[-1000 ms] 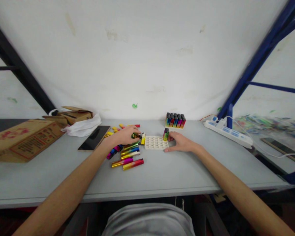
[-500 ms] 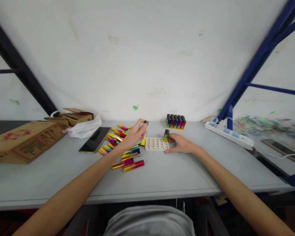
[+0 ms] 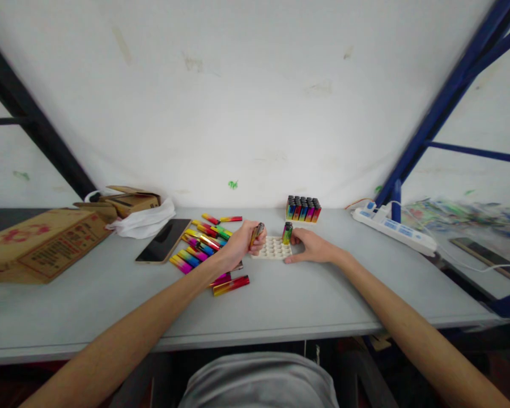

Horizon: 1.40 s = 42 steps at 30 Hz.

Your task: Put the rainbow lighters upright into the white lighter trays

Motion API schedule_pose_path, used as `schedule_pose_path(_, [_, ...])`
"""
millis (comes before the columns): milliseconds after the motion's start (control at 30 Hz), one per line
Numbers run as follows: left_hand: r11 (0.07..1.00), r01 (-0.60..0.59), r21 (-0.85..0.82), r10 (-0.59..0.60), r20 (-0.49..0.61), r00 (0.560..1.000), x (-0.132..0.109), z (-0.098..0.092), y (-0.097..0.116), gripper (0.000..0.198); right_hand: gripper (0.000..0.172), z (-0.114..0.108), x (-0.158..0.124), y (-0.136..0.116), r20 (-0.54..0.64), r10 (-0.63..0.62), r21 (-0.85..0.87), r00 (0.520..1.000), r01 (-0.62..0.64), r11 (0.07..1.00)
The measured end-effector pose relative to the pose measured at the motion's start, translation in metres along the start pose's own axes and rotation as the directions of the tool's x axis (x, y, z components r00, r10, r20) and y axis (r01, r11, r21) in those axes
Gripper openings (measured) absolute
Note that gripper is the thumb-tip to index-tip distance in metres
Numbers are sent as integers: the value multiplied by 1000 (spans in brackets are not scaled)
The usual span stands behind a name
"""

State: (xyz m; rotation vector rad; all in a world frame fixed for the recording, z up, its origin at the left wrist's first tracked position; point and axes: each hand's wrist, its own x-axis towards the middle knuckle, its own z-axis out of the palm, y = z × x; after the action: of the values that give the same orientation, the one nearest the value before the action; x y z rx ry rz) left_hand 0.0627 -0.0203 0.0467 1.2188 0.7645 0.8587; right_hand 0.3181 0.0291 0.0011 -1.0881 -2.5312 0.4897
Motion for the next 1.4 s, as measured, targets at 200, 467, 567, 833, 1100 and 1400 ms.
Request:
schedule_pose_path(200, [1000,-2,7,2,-9,1000,2,-3,-1,27,64,0,0,0,2,9,7,1000,-9,1000])
schedule_pose_path(467, [971,-170,166,167,31,985,6,-5,-20,26,62,2,0,1,-9,-19,2,1000,19,1000])
schedule_pose_path(567, [905,-251,343,255,35,966,8,-3,-23,25,63,3,0,2,-21,-41,-12,999,41,999])
schedule_pose_path(833, [642,-426,637,475,105,873,17,5,-20,28,61,1,1,0,-25,-45,-4,999,45,999])
schedule_pose_path(1100, [495,-444,747,501,172,848,26,6,-27,24,61,1,1,-2,-24,-45,-7,999,45,999])
schedule_pose_path(1400, [441,-461,770,541,182,821,31,10,-31,24,61,1,1,-2,-16,-39,-5,999,39,999])
